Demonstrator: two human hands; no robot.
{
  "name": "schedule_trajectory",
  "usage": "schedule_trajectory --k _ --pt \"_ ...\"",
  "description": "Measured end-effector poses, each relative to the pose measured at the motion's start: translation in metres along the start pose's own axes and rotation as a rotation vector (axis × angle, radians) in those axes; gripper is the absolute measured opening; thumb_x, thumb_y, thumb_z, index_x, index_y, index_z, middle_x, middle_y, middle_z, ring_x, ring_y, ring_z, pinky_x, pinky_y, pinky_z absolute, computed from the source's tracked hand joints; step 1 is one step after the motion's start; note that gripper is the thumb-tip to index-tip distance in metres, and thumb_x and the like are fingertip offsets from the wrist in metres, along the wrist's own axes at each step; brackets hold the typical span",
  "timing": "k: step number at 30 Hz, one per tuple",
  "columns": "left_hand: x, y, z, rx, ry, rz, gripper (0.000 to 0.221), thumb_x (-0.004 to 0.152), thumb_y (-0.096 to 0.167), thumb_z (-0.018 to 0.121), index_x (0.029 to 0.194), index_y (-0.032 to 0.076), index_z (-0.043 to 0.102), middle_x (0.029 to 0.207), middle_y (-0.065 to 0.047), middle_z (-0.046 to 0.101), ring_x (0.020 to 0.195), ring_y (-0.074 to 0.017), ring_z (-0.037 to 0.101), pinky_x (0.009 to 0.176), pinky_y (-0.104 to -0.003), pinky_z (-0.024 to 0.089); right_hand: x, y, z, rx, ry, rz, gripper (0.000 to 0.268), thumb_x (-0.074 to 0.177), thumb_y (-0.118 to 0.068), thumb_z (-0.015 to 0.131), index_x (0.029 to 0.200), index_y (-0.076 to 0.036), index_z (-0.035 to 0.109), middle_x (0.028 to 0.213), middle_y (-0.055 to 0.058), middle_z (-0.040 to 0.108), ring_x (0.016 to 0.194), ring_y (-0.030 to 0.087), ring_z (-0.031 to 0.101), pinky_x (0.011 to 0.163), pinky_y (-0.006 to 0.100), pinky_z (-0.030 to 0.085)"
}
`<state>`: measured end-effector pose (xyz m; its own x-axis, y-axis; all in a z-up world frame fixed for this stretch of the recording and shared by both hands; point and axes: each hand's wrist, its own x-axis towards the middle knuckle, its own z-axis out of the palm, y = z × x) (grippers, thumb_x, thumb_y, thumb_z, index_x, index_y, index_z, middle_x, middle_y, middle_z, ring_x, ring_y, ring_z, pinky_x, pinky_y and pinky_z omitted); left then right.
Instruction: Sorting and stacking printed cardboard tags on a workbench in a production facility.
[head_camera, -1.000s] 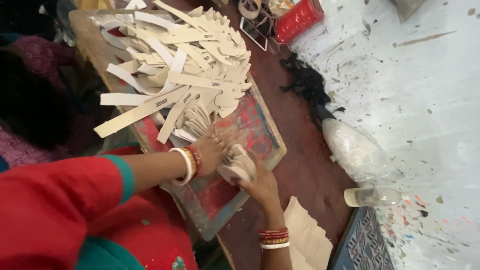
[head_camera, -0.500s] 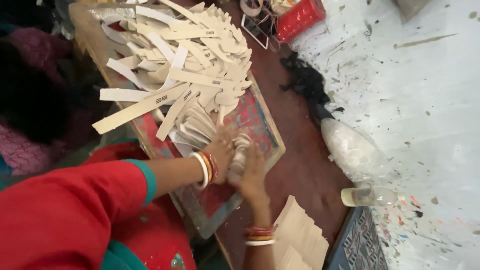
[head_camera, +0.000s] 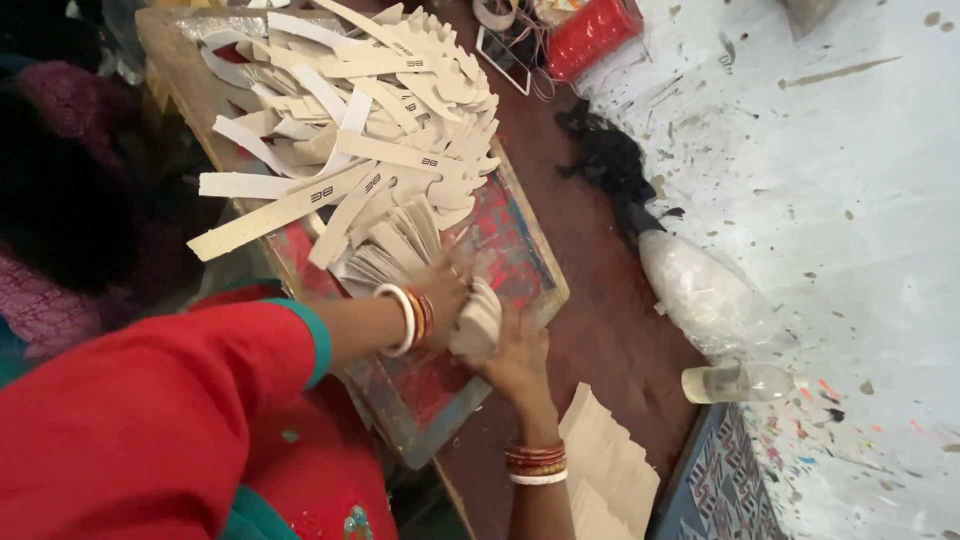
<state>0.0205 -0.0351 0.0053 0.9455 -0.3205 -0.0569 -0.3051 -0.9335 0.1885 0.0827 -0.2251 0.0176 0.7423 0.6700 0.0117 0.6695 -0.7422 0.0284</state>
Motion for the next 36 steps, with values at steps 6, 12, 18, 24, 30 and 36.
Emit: schedule_trajectory --k 6,12,18,24,30,36 --pt "-0.006 -0.013 0.009 0.047 0.068 0.052 0.08 0.071 0.053 0.072 0.133 0.003 0.062 0.143 -0.022 0.055 0.144 -0.034 0.038 0.121 -0.068 -0.001 0.005 -0.02 -0.017 -0.016 0.046 -0.066 0.128 0.045 -0.046 0.1 0.151 -0.008 0.038 0.151 0.026 0.045 0.14 0.045 0.039 0.107 0.067 0.026" --pt "0.022 -0.005 0.041 0.052 0.375 0.054 0.074 0.078 0.048 0.065 0.132 -0.002 0.062 0.137 -0.02 0.062 0.135 -0.032 0.053 0.126 -0.05 0.019 0.004 -0.02 -0.048 0.146 -0.137 0.157 0.067 0.065 -0.039 0.091 0.123 -0.015 0.067 0.121 0.01 0.075 0.121 0.029 0.066 0.111 0.044 0.047" --pt "-0.022 -0.004 -0.01 0.089 0.092 -0.16 0.089 0.076 0.051 0.065 0.141 -0.007 0.047 0.141 -0.027 0.052 0.138 -0.0426 0.042 0.117 -0.056 0.017 0.007 0.021 0.002 0.308 -0.052 0.061 0.091 0.06 -0.01 0.086 0.144 -0.01 0.052 0.135 0.017 0.061 0.126 0.035 0.059 0.107 0.043 0.049" --pt "-0.009 0.013 0.032 0.063 0.053 -0.176 0.089 0.071 0.054 0.067 0.143 0.003 0.052 0.155 -0.025 0.043 0.148 -0.0442 0.032 0.121 -0.063 0.011 0.003 -0.006 0.014 0.324 0.124 -0.183 0.113 0.06 -0.012 0.091 0.156 -0.002 0.033 0.149 0.032 0.043 0.136 0.048 0.042 0.111 0.049 0.037" --pt "0.005 0.001 0.023 0.114 -0.016 -0.088 0.084 0.076 0.054 0.066 0.139 0.0 0.055 0.148 -0.026 0.048 0.145 -0.0414 0.034 0.118 -0.063 0.01 -0.01 0.0 0.013 0.282 -0.006 0.123 0.106 0.061 -0.031 0.09 0.154 -0.016 0.042 0.14 0.018 0.059 0.13 0.041 0.056 0.108 0.049 0.046" --pt "0.023 -0.033 0.056 0.232 0.171 0.106 0.075 0.089 0.052 0.062 0.142 0.001 0.048 0.137 -0.021 0.059 0.13 -0.0359 0.05 0.107 -0.07 0.024 -0.003 -0.03 -0.037 0.247 -0.086 0.176 0.068 0.072 -0.046 0.087 0.126 -0.013 0.063 0.116 0.014 0.073 0.111 0.035 0.068 0.088 0.046 0.054"
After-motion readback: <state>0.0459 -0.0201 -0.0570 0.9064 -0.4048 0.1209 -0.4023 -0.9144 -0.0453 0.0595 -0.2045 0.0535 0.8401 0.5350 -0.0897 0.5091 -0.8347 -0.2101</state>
